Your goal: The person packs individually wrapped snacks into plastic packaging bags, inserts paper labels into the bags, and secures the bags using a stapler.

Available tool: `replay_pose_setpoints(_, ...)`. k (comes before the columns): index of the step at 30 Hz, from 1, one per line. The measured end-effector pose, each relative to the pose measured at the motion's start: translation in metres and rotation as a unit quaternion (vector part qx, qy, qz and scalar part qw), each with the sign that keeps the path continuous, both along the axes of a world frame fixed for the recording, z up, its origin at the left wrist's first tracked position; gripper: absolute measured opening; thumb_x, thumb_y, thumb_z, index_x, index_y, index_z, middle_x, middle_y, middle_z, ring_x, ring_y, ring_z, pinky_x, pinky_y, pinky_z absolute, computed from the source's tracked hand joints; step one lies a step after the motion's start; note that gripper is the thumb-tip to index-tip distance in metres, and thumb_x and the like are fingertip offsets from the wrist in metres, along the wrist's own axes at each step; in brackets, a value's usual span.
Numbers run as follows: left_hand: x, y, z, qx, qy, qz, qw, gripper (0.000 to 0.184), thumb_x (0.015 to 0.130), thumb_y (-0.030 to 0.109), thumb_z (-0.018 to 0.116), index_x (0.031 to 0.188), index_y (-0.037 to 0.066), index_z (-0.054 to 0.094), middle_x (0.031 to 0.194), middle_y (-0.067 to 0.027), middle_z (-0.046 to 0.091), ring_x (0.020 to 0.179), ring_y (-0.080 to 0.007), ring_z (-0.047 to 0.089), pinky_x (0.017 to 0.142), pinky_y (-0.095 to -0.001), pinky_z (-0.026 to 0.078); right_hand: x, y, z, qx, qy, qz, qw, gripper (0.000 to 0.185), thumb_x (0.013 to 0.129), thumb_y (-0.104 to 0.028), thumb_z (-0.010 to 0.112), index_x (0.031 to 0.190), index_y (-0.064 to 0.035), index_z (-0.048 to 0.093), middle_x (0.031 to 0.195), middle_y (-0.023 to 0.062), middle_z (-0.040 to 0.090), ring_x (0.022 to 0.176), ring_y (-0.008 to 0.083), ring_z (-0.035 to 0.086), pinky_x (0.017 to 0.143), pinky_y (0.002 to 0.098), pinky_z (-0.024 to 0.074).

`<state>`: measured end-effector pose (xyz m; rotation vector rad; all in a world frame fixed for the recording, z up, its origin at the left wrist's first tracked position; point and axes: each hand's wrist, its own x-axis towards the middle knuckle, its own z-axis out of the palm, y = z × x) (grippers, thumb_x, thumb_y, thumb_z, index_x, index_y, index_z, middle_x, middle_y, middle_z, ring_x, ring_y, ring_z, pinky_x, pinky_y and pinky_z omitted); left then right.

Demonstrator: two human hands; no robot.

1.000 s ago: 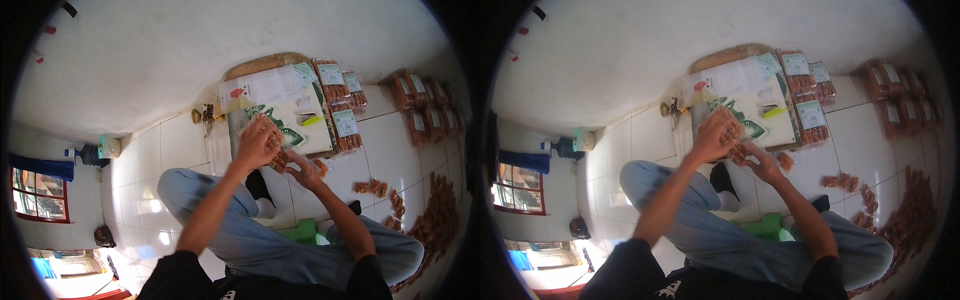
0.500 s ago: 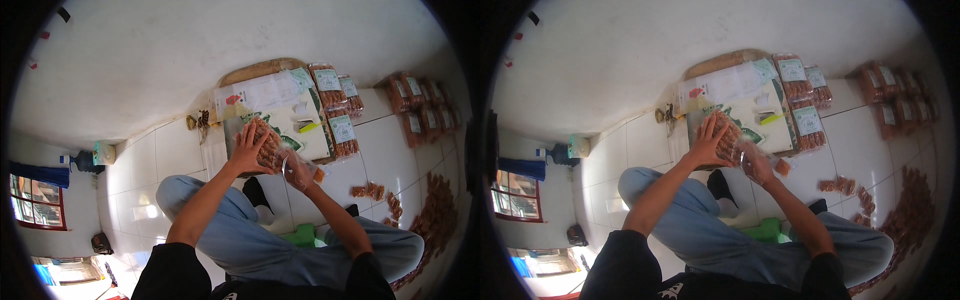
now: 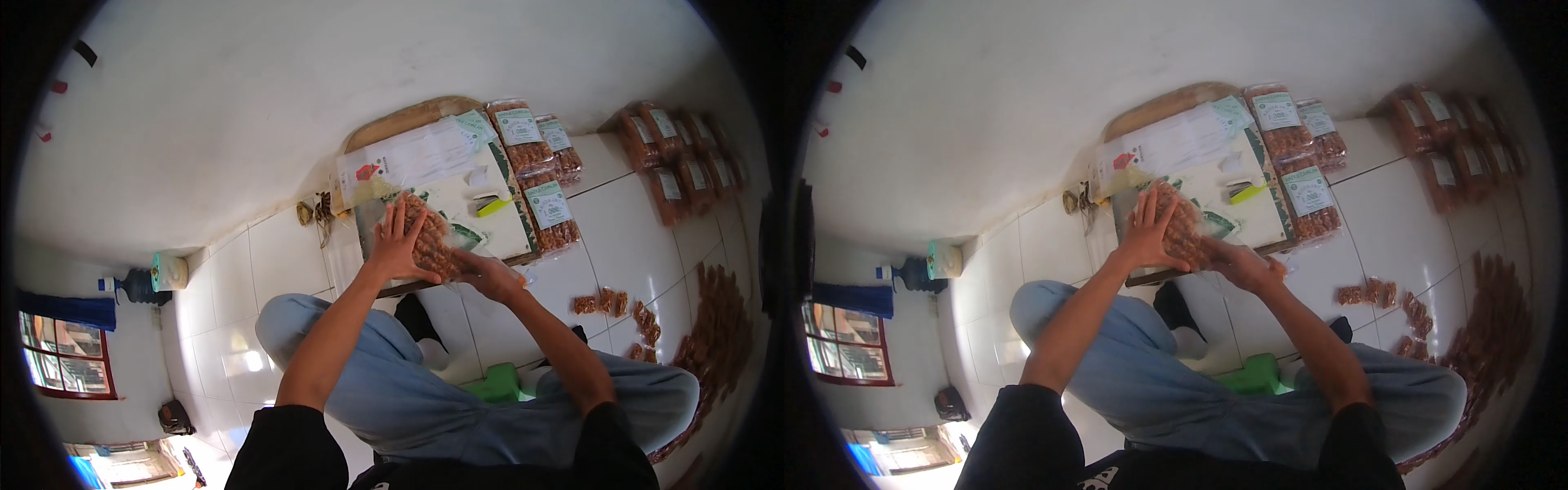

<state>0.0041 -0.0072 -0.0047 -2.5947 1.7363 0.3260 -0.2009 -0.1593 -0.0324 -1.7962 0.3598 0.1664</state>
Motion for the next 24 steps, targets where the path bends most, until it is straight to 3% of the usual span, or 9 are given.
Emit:
replay_pose_setpoints(2,-0.003,-0.002,0.002,0.008,0.003,0.004,1.0,0.15,0.035,0.095,0.061,0.155,0.021,0.007,0.156,-0.0274,-0.01,0.143,-0.049,-0.006,0.103,-0.0722,0.017,0.003,0.005,-0.048,-0.019,-0.191,-0.033,0.981,0.063,0.083,-0.003,0.07,0.14,-0.0084,0.045,0.126,0.0134,0.061,0.121,0.0257,0.055,0.096,0.0368,0.046)
replay_pose_setpoints(5,-0.005,-0.003,0.004,0.0,-0.003,-0.001,1.0,0.152,0.034,0.093,0.063,0.155,0.021,0.006,0.155,-0.0282,-0.009,0.143,-0.0481,-0.007,0.101,-0.0731,0.017,0.013,0.005,-0.038,-0.159,-0.251,-0.011,0.955,0.059,0.083,-0.004,0.07,0.137,-0.0081,0.048,0.127,0.0145,0.06,0.109,0.0266,0.059,0.092,0.0376,0.0471)
replay_pose_setpoints(9,-0.011,-0.006,0.002,0.013,0.005,0.01,1.0,0.153,0.034,0.091,0.067,0.154,0.022,0.003,0.156,-0.0278,-0.01,0.144,-0.0467,-0.008,0.1,-0.0747,0.017,0.016,-0.004,-0.04,-0.143,-0.358,0.027,0.922,0.054,0.081,-0.005,0.072,0.132,-0.0071,0.053,0.125,0.0168,0.061,0.102,0.0277,0.06,0.09,0.0388,0.0473)
replay_pose_setpoints(12,-0.011,-0.009,-0.001,0.009,0.008,0.015,1.0,0.153,0.034,0.089,0.069,0.154,0.023,0.001,0.156,-0.027,-0.012,0.144,-0.0457,-0.009,0.099,-0.0756,0.016,0.025,0.003,-0.05,-0.261,-0.412,-0.039,0.872,0.053,0.078,-0.003,0.073,0.127,-0.0066,0.055,0.124,0.0163,0.058,0.104,0.0282,0.057,0.091,0.0394,0.0472)
replay_pose_setpoints(13,-0.01,-0.007,-0.002,-0.004,0.011,0.015,1.0,0.153,0.034,0.088,0.07,0.154,0.023,0.001,0.156,-0.0264,-0.013,0.144,-0.0453,-0.01,0.099,-0.0761,0.016,0.021,0.002,-0.047,-0.015,-0.381,-0.031,0.924,0.049,0.079,-0.002,0.07,0.125,-0.0055,0.056,0.119,0.0157,0.057,0.103,0.0302,0.057,0.092,0.0386,0.0464)
replay_pose_setpoints(15,-0.01,-0.007,-0.003,0.003,0.01,0.014,1.0,0.154,0.034,0.087,0.071,0.154,0.023,0.0,0.156,-0.0258,-0.014,0.144,-0.0451,-0.01,0.099,-0.0758,0.016,0.014,0.003,-0.039,0.237,-0.326,-0.026,0.915,0.045,0.079,-0.001,0.067,0.123,-0.0045,0.058,0.114,0.0151,0.055,0.102,0.0323,0.057,0.092,0.0378,0.0457)
replay_pose_setpoints(17,-0.009,-0.009,-0.002,0.01,0.008,0.01,1.0,0.154,0.034,0.086,0.072,0.154,0.023,-0.001,0.156,-0.0252,-0.015,0.144,-0.0449,-0.01,0.099,-0.0756,0.017,0.011,-0.002,-0.029,-0.07,-0.276,-0.02,0.958,0.058,0.074,-0.006,0.074,0.128,-0.006,0.052,0.119,0.0157,0.051,0.106,0.0352,0.054,0.094,0.0398,0.0449)
replay_pose_setpoints(21,-0.012,-0.014,0.003,0.042,0.026,0.035,0.998,0.156,0.033,0.086,0.072,0.154,0.023,-0.003,0.156,-0.0243,-0.016,0.144,-0.0442,-0.011,0.101,-0.0747,0.016,0.012,0.0,-0.048,-0.054,-0.329,-0.034,0.942,0.065,0.069,-0.009,0.08,0.128,-0.0069,0.051,0.117,0.0164,0.052,0.108,0.037,0.052,0.095,0.0412,0.0442)
replay_pose_setpoints(24,-0.014,-0.016,0.006,0.053,0.043,0.05,0.996,0.157,0.032,0.085,0.074,0.154,0.023,-0.004,0.156,-0.024,-0.017,0.144,-0.0439,-0.012,0.102,-0.074,0.015,0.013,0.008,-0.046,-0.161,-0.332,-0.067,0.927,0.066,0.069,-0.01,0.08,0.128,-0.007,0.05,0.115,0.0159,0.053,0.107,0.0367,0.052,0.093,0.0413,0.0445)
